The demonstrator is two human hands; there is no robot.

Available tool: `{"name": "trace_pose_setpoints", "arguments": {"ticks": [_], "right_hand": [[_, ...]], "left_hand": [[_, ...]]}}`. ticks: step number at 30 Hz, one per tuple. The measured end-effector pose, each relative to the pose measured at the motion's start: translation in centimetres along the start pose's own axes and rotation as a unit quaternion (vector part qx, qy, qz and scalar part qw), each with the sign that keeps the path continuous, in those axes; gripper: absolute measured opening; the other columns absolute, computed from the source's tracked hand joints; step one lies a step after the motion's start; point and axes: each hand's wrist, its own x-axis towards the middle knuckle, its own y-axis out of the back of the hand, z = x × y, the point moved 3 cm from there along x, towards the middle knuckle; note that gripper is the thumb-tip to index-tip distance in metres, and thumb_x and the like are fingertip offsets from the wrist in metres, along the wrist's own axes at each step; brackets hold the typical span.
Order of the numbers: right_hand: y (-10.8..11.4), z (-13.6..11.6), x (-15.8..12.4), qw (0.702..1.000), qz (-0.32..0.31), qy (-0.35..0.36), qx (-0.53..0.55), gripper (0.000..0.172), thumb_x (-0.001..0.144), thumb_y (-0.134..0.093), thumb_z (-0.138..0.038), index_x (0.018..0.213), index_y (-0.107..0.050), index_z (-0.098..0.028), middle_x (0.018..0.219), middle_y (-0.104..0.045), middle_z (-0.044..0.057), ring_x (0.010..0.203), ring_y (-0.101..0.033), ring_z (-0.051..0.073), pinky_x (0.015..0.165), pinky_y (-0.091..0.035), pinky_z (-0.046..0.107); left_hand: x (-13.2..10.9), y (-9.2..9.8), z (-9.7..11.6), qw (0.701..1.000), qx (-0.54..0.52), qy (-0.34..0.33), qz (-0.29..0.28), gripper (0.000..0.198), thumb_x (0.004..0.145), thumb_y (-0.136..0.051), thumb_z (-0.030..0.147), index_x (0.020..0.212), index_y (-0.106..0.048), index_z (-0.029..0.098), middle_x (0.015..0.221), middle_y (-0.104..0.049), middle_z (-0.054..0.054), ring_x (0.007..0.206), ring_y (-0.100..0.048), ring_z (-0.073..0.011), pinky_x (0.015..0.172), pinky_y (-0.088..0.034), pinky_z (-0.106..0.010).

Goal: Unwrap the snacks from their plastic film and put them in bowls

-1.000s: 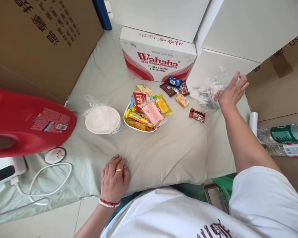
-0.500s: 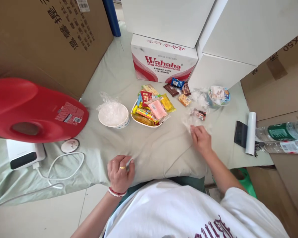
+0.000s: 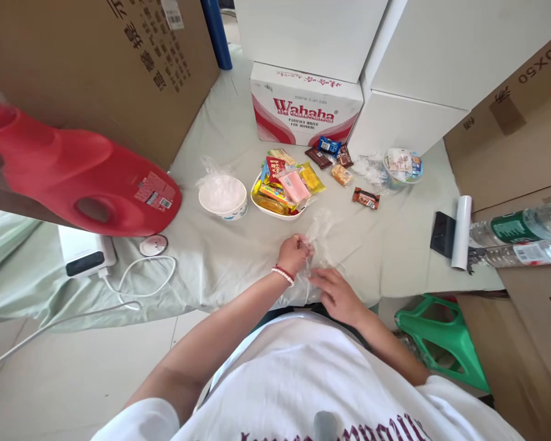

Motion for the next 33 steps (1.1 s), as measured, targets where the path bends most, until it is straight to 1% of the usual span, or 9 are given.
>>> {"name": "trace_pose_setpoints", "arguments": {"ticks": [3,6,10,13,16,22,27,31,33], "right_hand": [[3.6,0.3,0.3,0.980,0.175,-0.081,0.056,0.048,0.091,-0.041,-0.017,0.128,-0.068,-0.029,0.133,-0.064,0.010,0.116,-0.064,0.025,0.090,-0.061,0.044],[5.9,1.2,2.2,0.943,0.288,-0.166,-0.036,0.050,0.093,-0.053,-0.038,0.141,-0.058,-0.023,0.140,-0.057,0.017,0.125,-0.057,0.032,0.099,-0.055,0.053],[5.3,3.4,6.4,0.945,0.209,-0.225,-0.113,0.080,0.077,-0.075,-0.059,0.141,-0.056,-0.015,0.128,-0.064,0.021,0.124,-0.055,0.038,0.105,-0.047,0.057],[4.0,5.5,8.3,0.954,0.141,-0.266,-0.021,0.044,0.086,-0.061,-0.058,0.107,-0.070,-0.020,0.084,-0.068,0.007,0.085,-0.063,0.027,0.080,-0.052,0.040],[3.5,7.0,8.3,0.939,0.173,-0.293,0.052,0.035,0.093,-0.047,-0.052,0.084,-0.064,-0.023,0.061,-0.055,-0.001,0.062,-0.053,0.019,0.064,-0.045,0.031],[3.2,8.2,6.2,0.920,0.242,-0.306,0.026,0.035,0.096,-0.043,-0.052,0.080,-0.055,-0.024,0.064,-0.054,-0.003,0.063,-0.050,0.017,0.063,-0.038,0.028],[3.3,8.1,5.8,0.927,0.221,-0.302,-0.021,0.035,0.097,-0.040,-0.050,0.079,-0.054,-0.024,0.067,-0.057,-0.001,0.065,-0.050,0.018,0.065,-0.036,0.029],[3.8,7.9,5.7,0.925,0.213,-0.309,-0.055,0.033,0.097,-0.041,-0.046,0.076,-0.053,-0.024,0.066,-0.057,0.000,0.064,-0.049,0.018,0.065,-0.035,0.030],[4.0,7.8,5.6,0.925,0.208,-0.312,-0.062,0.032,0.097,-0.041,-0.045,0.075,-0.052,-0.024,0.065,-0.056,-0.001,0.062,-0.048,0.017,0.064,-0.034,0.030]], "left_hand": [[-0.6,0.3,-0.6,0.999,0.043,-0.009,0.031,0.009,0.088,-0.054,0.014,0.087,-0.057,0.022,0.071,-0.068,0.001,0.069,-0.068,-0.0165,0.073,-0.051,-0.030],[-2.0,0.4,-0.3,0.993,0.089,-0.039,0.061,0.011,0.089,-0.053,0.015,0.088,-0.059,0.024,0.073,-0.067,0.000,0.076,-0.067,-0.0192,0.079,-0.048,-0.031],[-3.2,0.2,0.8,0.971,0.192,-0.123,0.076,0.011,0.096,-0.053,0.030,0.089,-0.059,0.024,0.078,-0.067,-0.002,0.078,-0.065,-0.0203,0.076,-0.044,-0.030],[-3.1,0.8,0.7,0.959,0.230,-0.151,0.071,0.032,0.100,-0.050,0.044,0.076,-0.055,0.024,0.068,-0.062,0.000,0.068,-0.060,-0.0175,0.069,-0.040,-0.028],[-2.1,3.0,0.2,0.958,0.228,-0.129,0.116,0.046,0.106,-0.035,0.047,0.069,-0.051,0.024,0.065,-0.060,0.000,0.067,-0.058,-0.0166,0.068,-0.039,-0.028],[-0.1,8.5,0.2,0.932,0.279,-0.080,0.219,0.045,0.104,-0.040,0.046,0.066,-0.046,0.024,0.062,-0.055,-0.002,0.068,-0.053,-0.0194,0.065,-0.028,-0.031],[0.3,9.6,-0.2,0.894,0.364,-0.054,0.254,0.040,0.104,-0.042,0.048,0.076,-0.056,0.023,0.070,-0.062,-0.004,0.070,-0.058,-0.0216,0.064,-0.029,-0.031],[-1.3,9.4,-0.6,0.840,0.364,-0.171,0.365,0.034,0.100,-0.049,0.049,0.101,-0.062,0.017,0.099,-0.069,-0.014,0.091,-0.064,-0.0270,0.077,-0.041,-0.037],[-2.2,8.7,-0.8,0.814,0.390,-0.252,0.349,0.030,0.100,-0.051,0.043,0.097,-0.064,0.017,0.097,-0.069,-0.015,0.097,-0.065,-0.0296,0.088,-0.043,-0.044]]}}
